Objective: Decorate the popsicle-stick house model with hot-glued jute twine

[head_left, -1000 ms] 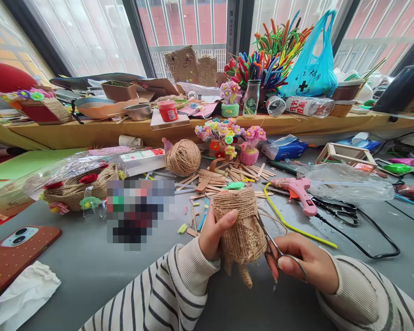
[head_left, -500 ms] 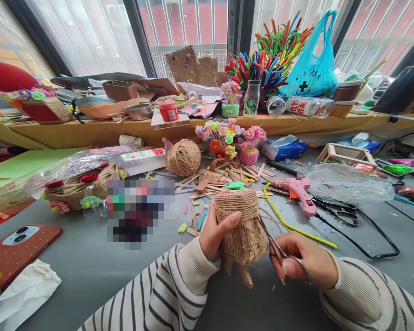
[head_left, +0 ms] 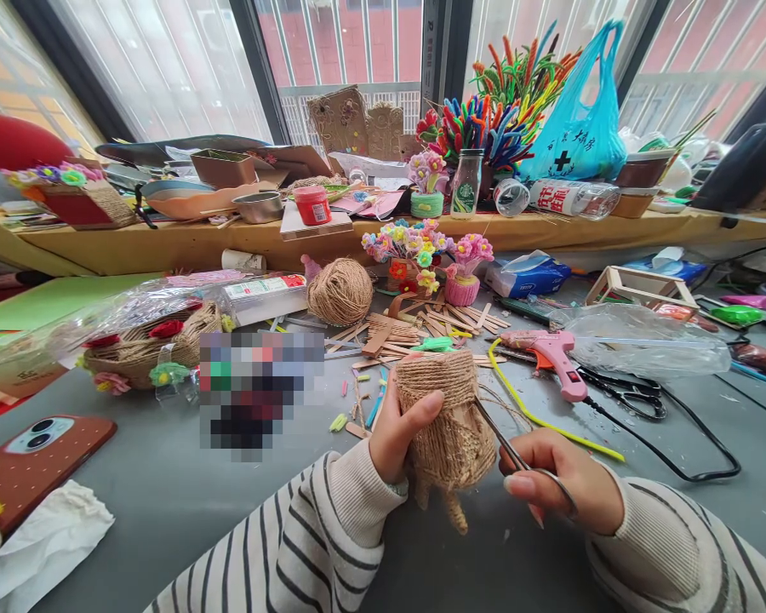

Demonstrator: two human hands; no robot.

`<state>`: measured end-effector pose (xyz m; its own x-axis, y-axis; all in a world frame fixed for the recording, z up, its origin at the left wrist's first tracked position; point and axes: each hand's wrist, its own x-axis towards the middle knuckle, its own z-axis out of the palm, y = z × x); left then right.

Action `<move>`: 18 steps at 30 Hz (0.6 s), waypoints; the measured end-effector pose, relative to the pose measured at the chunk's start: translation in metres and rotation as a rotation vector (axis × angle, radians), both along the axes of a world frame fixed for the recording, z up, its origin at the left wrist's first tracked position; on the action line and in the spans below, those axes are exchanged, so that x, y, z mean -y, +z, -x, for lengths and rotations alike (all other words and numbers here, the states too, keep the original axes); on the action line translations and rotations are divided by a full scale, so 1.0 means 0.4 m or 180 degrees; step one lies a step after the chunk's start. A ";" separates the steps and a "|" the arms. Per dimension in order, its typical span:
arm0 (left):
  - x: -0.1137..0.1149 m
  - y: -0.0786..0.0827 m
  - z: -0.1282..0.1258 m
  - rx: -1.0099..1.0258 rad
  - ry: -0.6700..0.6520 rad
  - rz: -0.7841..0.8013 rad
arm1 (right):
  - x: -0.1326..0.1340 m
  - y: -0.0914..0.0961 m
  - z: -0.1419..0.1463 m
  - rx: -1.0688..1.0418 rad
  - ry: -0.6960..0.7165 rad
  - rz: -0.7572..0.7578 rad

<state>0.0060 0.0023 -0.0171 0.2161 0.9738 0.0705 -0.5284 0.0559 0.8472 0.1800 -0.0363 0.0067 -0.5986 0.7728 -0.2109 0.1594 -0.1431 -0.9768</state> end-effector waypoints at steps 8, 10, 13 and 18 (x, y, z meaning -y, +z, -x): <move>0.000 -0.002 0.001 0.0067 0.0051 0.0059 | 0.000 0.002 0.004 0.0001 0.0028 -0.0022; 0.000 0.000 0.000 0.0081 0.0047 0.0054 | -0.001 -0.001 0.005 0.0038 0.0020 -0.0037; 0.001 0.001 -0.002 0.0094 0.0033 0.0040 | -0.001 -0.009 0.005 -0.0003 -0.0004 -0.0055; 0.000 -0.002 0.000 0.0065 -0.0004 0.0061 | 0.000 -0.018 0.003 -0.0038 -0.0028 -0.0145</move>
<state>0.0061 0.0024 -0.0179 0.2161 0.9747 0.0564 -0.5455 0.0727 0.8349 0.1787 -0.0361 -0.0007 -0.5940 0.7866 -0.1683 0.1466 -0.0998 -0.9841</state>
